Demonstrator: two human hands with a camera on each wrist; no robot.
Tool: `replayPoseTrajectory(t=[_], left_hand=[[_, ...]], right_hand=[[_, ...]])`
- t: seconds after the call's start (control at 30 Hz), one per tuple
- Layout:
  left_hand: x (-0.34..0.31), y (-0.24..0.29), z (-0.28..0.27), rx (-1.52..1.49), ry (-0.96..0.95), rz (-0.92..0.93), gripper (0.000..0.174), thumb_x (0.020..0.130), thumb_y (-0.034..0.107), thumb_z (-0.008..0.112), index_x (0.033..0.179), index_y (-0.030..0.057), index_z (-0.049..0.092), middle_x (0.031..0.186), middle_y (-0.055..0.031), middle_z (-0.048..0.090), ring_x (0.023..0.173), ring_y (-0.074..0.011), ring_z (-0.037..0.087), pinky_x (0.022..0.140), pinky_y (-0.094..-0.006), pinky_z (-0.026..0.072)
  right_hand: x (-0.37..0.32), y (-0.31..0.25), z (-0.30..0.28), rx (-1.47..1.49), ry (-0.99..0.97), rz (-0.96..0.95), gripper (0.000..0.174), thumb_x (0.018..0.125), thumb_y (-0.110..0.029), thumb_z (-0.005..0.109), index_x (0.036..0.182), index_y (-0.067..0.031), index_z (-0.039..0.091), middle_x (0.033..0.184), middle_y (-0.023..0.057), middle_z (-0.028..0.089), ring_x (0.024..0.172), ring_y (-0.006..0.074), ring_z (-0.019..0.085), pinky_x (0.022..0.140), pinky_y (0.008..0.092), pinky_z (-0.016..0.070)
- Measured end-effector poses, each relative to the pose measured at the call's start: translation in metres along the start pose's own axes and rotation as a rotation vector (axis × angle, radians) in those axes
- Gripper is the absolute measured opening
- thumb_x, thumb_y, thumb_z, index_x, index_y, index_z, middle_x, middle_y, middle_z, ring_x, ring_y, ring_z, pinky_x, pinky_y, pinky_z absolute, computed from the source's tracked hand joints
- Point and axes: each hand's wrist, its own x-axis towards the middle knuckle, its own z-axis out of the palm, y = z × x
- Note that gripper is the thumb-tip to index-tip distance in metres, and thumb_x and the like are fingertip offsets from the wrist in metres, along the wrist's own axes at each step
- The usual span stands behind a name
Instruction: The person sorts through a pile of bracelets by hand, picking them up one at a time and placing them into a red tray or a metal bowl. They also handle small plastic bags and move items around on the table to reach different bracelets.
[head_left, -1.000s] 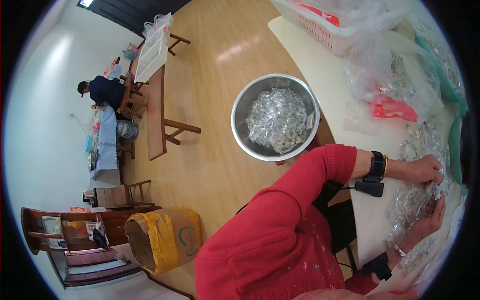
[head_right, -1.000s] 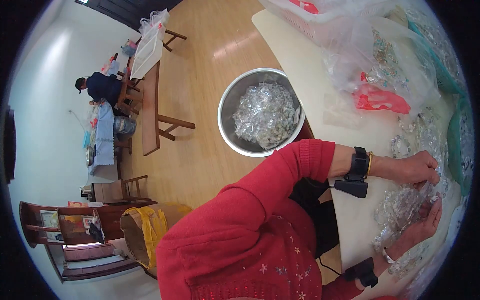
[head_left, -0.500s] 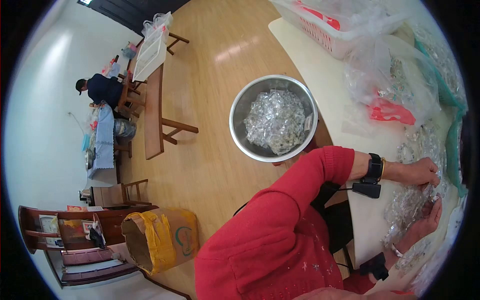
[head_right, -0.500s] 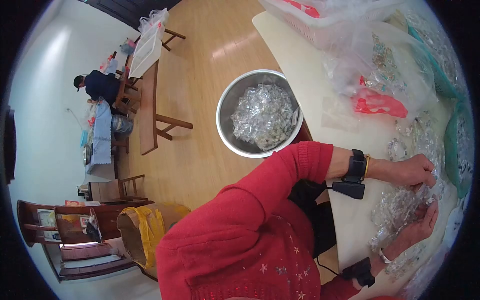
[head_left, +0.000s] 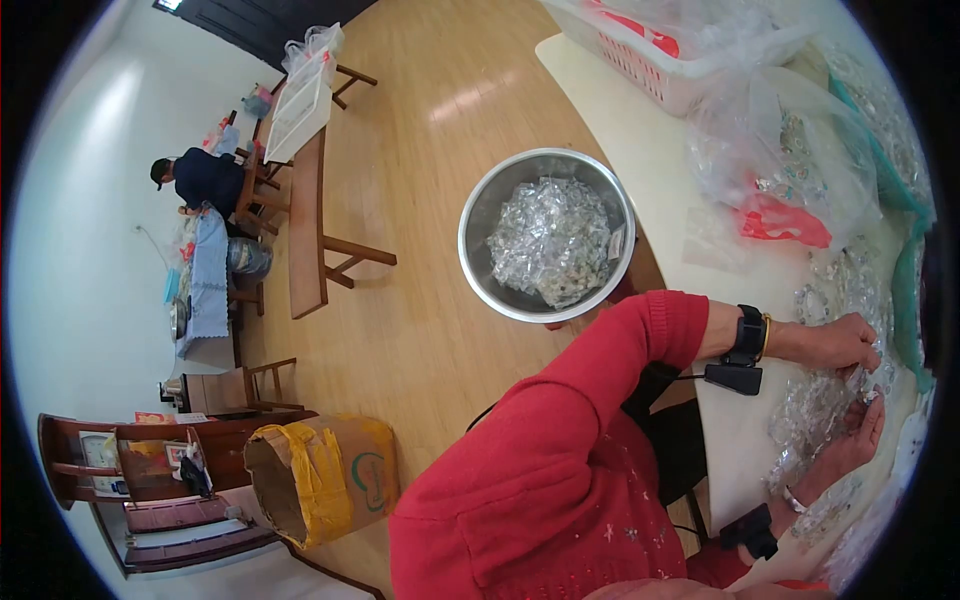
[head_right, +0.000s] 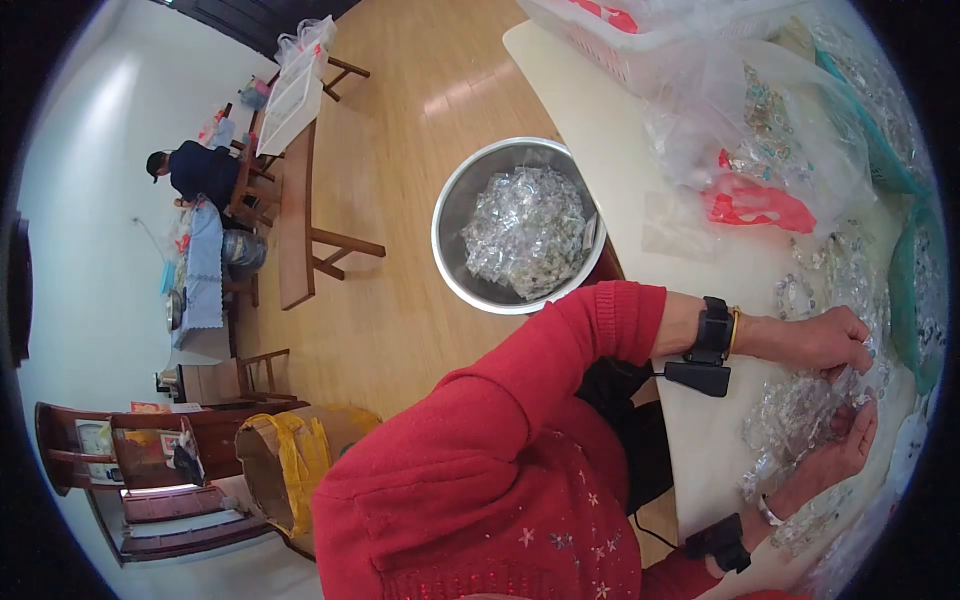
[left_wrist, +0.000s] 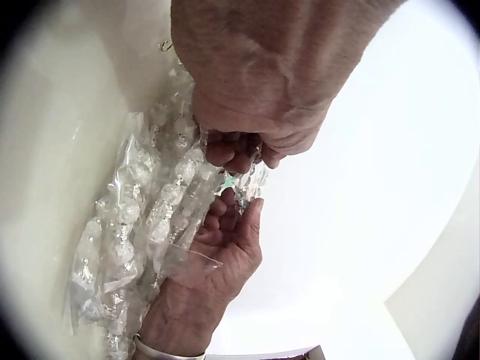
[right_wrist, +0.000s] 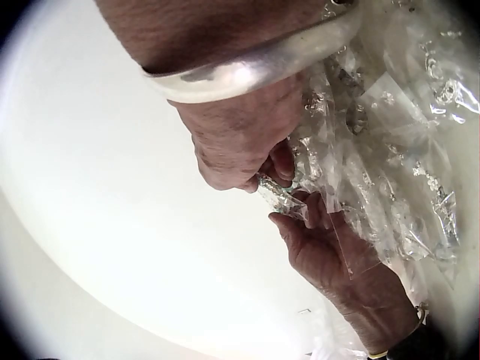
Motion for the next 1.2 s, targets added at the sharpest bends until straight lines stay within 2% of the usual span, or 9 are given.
replayPoseTrajectory(t=[0.23,0.33,0.87,1.2], left_hand=[[0.002,-0.002,0.001,-0.003,-0.001,-0.001,0.020,0.074,0.011,0.060,0.059,0.0019,0.050,0.051,-0.0047,0.051,0.044,-0.0111,0.051,0.040,-0.0258,0.0382],[0.000,0.001,0.001,0.003,0.008,-0.004,0.020,0.074,0.011,0.060,0.059,0.0019,0.050,0.051,-0.0046,0.051,0.044,-0.0109,0.051,0.041,-0.0261,0.0385],[0.001,-0.001,0.000,0.033,-0.001,0.014,0.021,0.074,0.013,0.060,0.059,0.0018,0.052,0.051,-0.0038,0.051,0.045,-0.0106,0.050,0.042,-0.0261,0.0399],[0.003,-0.003,0.000,0.037,0.003,0.014,0.020,0.074,0.013,0.060,0.060,0.0010,0.053,0.051,-0.0038,0.051,0.044,-0.0110,0.051,0.042,-0.0261,0.0414]], right_hand=[[-0.007,-0.010,0.007,-0.034,0.042,0.005,0.030,0.091,-0.025,0.053,0.106,0.0000,0.061,0.076,0.0015,0.054,0.067,0.0096,0.045,0.062,0.0226,0.0368],[-0.002,-0.003,0.002,-0.067,0.033,-0.042,0.028,0.090,-0.024,0.054,0.103,-0.0010,0.062,0.075,-0.0011,0.054,0.066,0.0064,0.044,0.062,0.0189,0.0345],[0.006,0.008,-0.004,0.042,-0.013,-0.029,0.030,0.090,-0.025,0.054,0.107,-0.0014,0.062,0.078,-0.0011,0.056,0.067,0.0059,0.043,0.062,0.0189,0.0344],[-0.002,-0.001,0.001,-0.005,0.014,-0.026,0.030,0.091,-0.025,0.053,0.108,-0.0017,0.061,0.077,-0.0021,0.055,0.066,0.0055,0.043,0.062,0.0184,0.0340]])
